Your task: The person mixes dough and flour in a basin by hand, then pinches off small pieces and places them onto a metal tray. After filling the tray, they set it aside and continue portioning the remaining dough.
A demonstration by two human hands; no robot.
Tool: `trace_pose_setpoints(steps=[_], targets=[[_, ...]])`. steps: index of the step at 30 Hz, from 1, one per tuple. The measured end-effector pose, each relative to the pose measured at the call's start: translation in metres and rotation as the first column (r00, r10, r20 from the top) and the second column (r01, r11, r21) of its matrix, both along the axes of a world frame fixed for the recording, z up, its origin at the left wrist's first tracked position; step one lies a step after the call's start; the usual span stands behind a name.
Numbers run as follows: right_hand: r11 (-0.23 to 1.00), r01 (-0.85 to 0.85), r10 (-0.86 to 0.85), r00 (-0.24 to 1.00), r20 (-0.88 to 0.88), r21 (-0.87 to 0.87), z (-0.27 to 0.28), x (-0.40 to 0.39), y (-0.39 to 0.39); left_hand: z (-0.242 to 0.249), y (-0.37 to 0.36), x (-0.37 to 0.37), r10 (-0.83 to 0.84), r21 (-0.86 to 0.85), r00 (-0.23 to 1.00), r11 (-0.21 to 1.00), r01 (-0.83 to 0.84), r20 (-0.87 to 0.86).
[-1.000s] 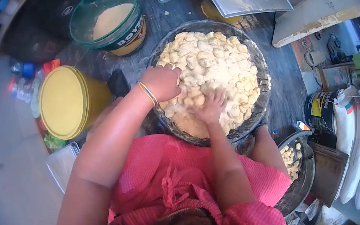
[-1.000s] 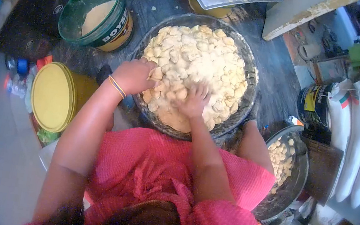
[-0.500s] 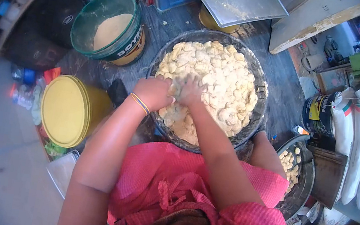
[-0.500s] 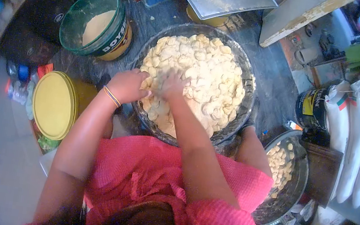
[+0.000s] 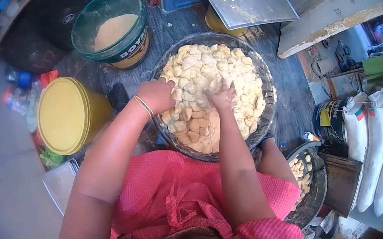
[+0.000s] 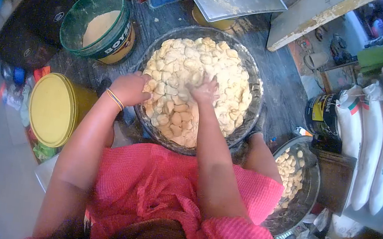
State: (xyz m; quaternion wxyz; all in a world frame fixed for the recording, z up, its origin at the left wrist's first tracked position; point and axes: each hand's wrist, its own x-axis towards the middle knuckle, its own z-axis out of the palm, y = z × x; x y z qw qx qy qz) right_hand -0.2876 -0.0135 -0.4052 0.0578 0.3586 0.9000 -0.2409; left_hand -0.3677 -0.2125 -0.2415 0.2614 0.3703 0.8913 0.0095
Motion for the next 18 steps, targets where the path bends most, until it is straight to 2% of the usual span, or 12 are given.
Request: trace_pose_setpoints(steps=[1,2,4,5,7,8,10,11,13,16,17,18], targets=[[0.981,0.182,-0.185,0.982,-0.045,-0.064,-0.016,-0.004,0.004,0.001,0.000,0.000,0.000,-0.009,1.000,1.000,0.000,-0.016],[0.982,0.180,-0.183,0.982,-0.049,-0.063,-0.026,-0.006,0.000,0.001,-0.001,0.000,0.001,-0.007,1.000,1.000,-0.001,-0.019],[0.987,-0.143,0.137,0.987,0.081,0.073,-0.034,-0.009,-0.025,-0.001,-0.001,0.000,0.002,0.024,0.999,1.000,-0.002,-0.032],[0.987,-0.145,0.140,0.987,0.080,0.071,-0.032,-0.006,-0.041,0.000,-0.001,-0.002,0.005,0.022,0.999,1.000,-0.004,-0.032],[0.872,-0.483,0.476,0.793,0.381,-0.083,0.008,0.006,-0.075,0.003,0.000,-0.003,0.018,0.028,1.000,0.999,-0.018,-0.015],[0.871,-0.483,0.479,0.791,0.380,-0.093,0.033,0.008,-0.080,0.003,0.000,-0.002,0.018,0.019,1.000,1.000,-0.018,-0.011],[0.749,-0.585,0.660,0.626,0.415,-0.310,0.070,0.008,-0.084,0.003,0.002,-0.002,0.004,0.013,1.000,1.000,-0.004,-0.023],[0.748,-0.584,0.662,0.625,0.414,-0.316,0.063,0.003,-0.078,0.002,0.001,-0.001,0.004,0.008,1.000,1.000,-0.004,-0.019],[0.869,-0.490,0.492,0.835,0.248,-0.073,0.039,-0.018,-0.056,-0.002,0.002,0.003,-0.013,0.024,0.999,1.000,0.013,-0.030],[0.944,-0.327,0.329,0.941,0.081,-0.042,0.013,-0.041,-0.057,0.000,0.004,0.004,-0.002,-0.009,1.000,1.000,0.002,-0.008],[0.909,-0.396,0.416,0.872,0.259,-0.128,0.015,-0.049,-0.061,0.000,0.003,0.003,-0.004,-0.012,1.000,1.000,0.004,-0.010],[0.910,-0.395,0.415,0.874,0.255,-0.128,0.012,-0.048,-0.069,0.000,0.003,0.002,-0.003,-0.002,1.000,1.000,0.003,-0.019]])
